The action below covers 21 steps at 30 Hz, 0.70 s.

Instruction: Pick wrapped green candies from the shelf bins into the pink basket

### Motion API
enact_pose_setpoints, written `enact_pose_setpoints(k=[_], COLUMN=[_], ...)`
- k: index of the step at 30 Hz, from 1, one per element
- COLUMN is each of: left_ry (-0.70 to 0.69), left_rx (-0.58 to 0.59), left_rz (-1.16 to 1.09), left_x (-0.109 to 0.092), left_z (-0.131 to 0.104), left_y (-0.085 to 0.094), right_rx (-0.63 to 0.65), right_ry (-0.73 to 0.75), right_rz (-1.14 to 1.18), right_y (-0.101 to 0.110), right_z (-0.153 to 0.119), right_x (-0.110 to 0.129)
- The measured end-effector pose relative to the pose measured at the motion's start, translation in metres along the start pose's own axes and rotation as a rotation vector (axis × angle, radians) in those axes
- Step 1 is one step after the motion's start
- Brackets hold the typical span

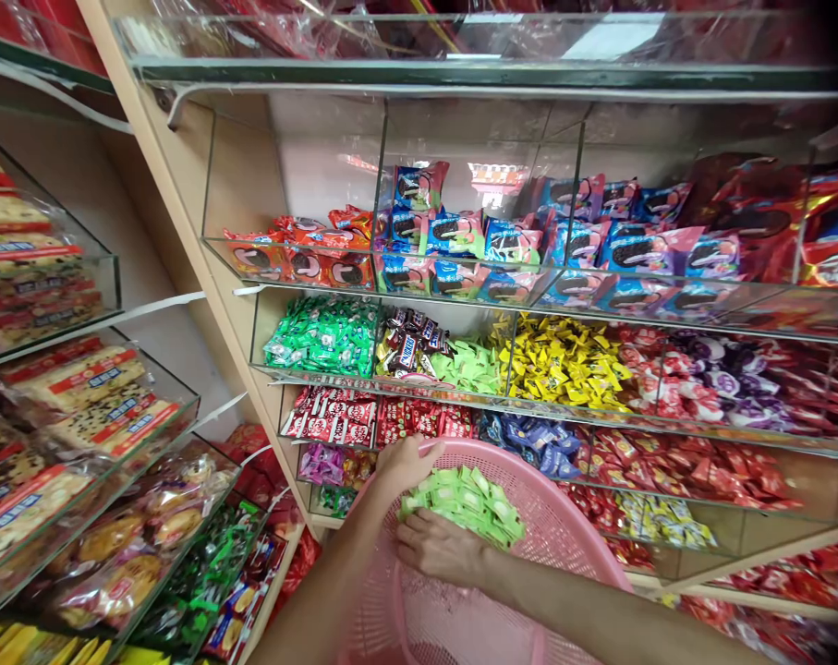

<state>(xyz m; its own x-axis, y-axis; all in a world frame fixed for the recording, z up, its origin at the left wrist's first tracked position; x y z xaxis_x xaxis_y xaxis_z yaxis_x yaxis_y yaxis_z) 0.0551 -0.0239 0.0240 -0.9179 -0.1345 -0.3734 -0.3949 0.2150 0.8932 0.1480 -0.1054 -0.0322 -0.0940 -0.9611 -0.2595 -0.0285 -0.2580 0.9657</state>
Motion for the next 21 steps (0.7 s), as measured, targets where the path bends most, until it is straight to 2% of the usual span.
enact_pose_setpoints(k=[6,10,13,17,19,21], left_ry=[0.025,0.056,0.052,0.050,0.060,0.061], left_rx=[0.009,0.025,0.038,0.059,0.057,0.052], left_rz=[0.012,0.026,0.014,-0.007,-0.018,-0.024], left_x=[0.002,0.006,0.007,0.007,0.007,0.008], left_z=[0.002,0.001,-0.002,-0.004,-0.003,0.000], left_y=[-0.003,-0.004,-0.001,0.000,-0.002,-0.004], right_rx=[-0.009,-0.091,-0.154,-0.163,-0.114,-0.048], right_ry=[-0.013,0.010,-0.080,-0.390,-0.546,-0.601], right_rz=[0.033,0.041,-0.043,-0.187,-0.276,-0.348], right_y=[0.006,0.035,0.077,0.139,0.159,0.166], right_z=[0.002,-0.007,-0.029,-0.071,-0.088,-0.097], right_x=[0.005,-0.004,-0.034,-0.096,-0.122,-0.140])
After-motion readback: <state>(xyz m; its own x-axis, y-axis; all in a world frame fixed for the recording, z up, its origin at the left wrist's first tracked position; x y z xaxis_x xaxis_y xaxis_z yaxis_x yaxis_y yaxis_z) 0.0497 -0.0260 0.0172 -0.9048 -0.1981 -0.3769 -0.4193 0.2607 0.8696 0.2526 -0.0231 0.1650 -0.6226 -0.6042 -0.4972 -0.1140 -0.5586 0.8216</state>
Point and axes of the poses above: each hand's wrist, its own z-axis towards the middle knuckle, its own y-axis out of the back of the hand, x = y × z, the point moved 2 cm from there along z, towards the middle knuckle, and after that the axes turned 14 degrees about y, right-handed, at the moved point
